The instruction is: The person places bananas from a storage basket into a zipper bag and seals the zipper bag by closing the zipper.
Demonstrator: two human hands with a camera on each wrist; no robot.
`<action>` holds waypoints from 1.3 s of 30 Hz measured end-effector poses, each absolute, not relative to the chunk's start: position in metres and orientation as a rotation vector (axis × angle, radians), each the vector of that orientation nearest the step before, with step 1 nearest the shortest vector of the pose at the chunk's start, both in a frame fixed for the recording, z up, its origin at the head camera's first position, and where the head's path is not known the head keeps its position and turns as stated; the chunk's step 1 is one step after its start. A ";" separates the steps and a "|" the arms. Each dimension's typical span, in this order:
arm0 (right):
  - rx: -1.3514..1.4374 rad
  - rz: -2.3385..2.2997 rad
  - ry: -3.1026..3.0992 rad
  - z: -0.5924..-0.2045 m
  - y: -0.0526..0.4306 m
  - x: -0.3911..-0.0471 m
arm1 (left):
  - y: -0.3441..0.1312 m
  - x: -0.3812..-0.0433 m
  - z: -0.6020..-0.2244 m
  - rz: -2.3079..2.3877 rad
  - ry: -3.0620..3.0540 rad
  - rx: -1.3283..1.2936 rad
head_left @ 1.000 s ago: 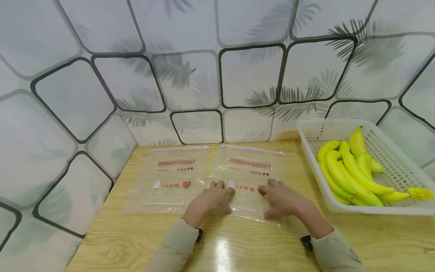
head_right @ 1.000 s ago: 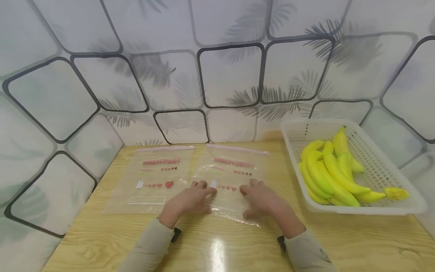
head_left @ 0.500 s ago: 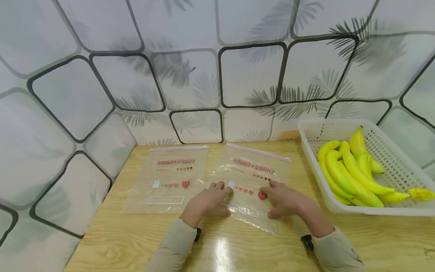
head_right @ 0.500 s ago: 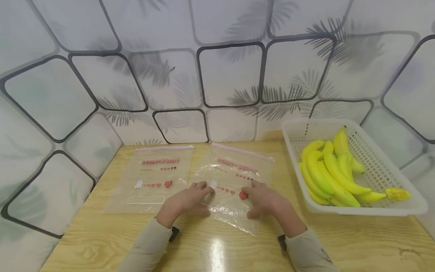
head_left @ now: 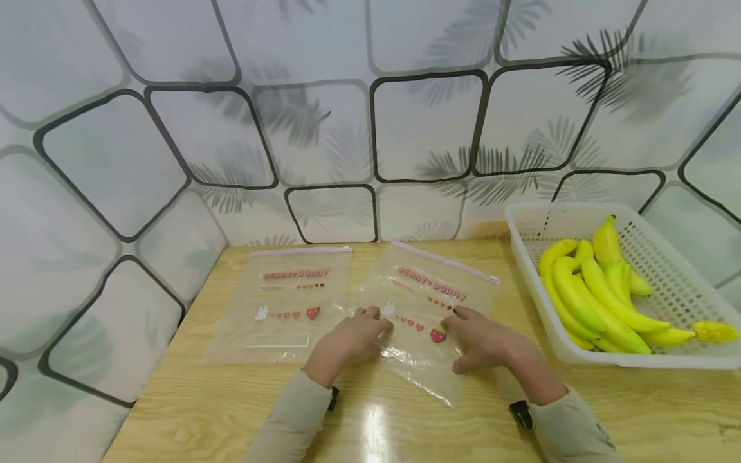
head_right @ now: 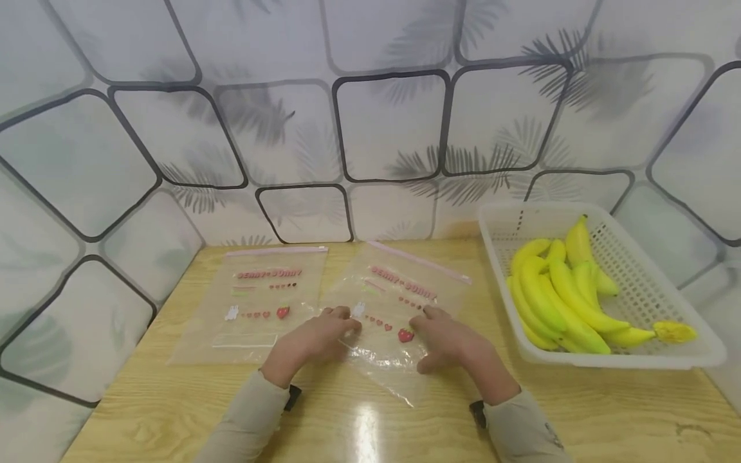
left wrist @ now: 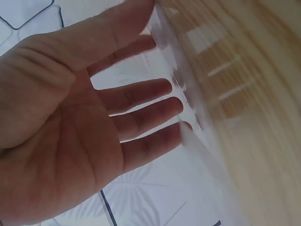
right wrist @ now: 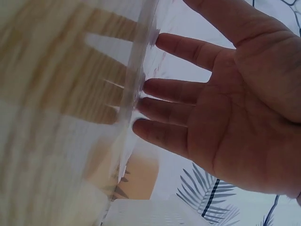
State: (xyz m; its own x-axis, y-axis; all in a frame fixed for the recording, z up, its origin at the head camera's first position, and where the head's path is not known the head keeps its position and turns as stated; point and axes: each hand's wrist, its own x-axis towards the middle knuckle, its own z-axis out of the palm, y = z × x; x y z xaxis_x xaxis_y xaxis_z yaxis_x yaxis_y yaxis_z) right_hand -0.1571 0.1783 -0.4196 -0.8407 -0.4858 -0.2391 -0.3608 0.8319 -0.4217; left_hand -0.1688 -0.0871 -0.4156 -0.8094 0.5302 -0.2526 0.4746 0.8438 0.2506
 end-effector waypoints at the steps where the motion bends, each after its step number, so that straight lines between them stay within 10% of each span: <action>1: -0.634 -0.526 2.671 -0.420 0.178 -0.157 | -0.087 -0.168 -0.415 0.250 2.705 0.770; 39: -0.679 -0.429 2.728 -0.423 0.171 -0.155 | -0.108 -0.180 -0.423 0.438 2.585 0.714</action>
State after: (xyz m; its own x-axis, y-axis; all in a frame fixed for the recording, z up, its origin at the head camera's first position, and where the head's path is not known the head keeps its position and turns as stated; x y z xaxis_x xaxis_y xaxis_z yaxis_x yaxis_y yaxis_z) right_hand -0.1551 0.1711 -0.4229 -0.8447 -0.4920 -0.2110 -0.4034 0.8441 -0.3532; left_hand -0.1799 -0.1079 -0.4225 -0.7793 0.5442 -0.3107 0.4113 0.8183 0.4015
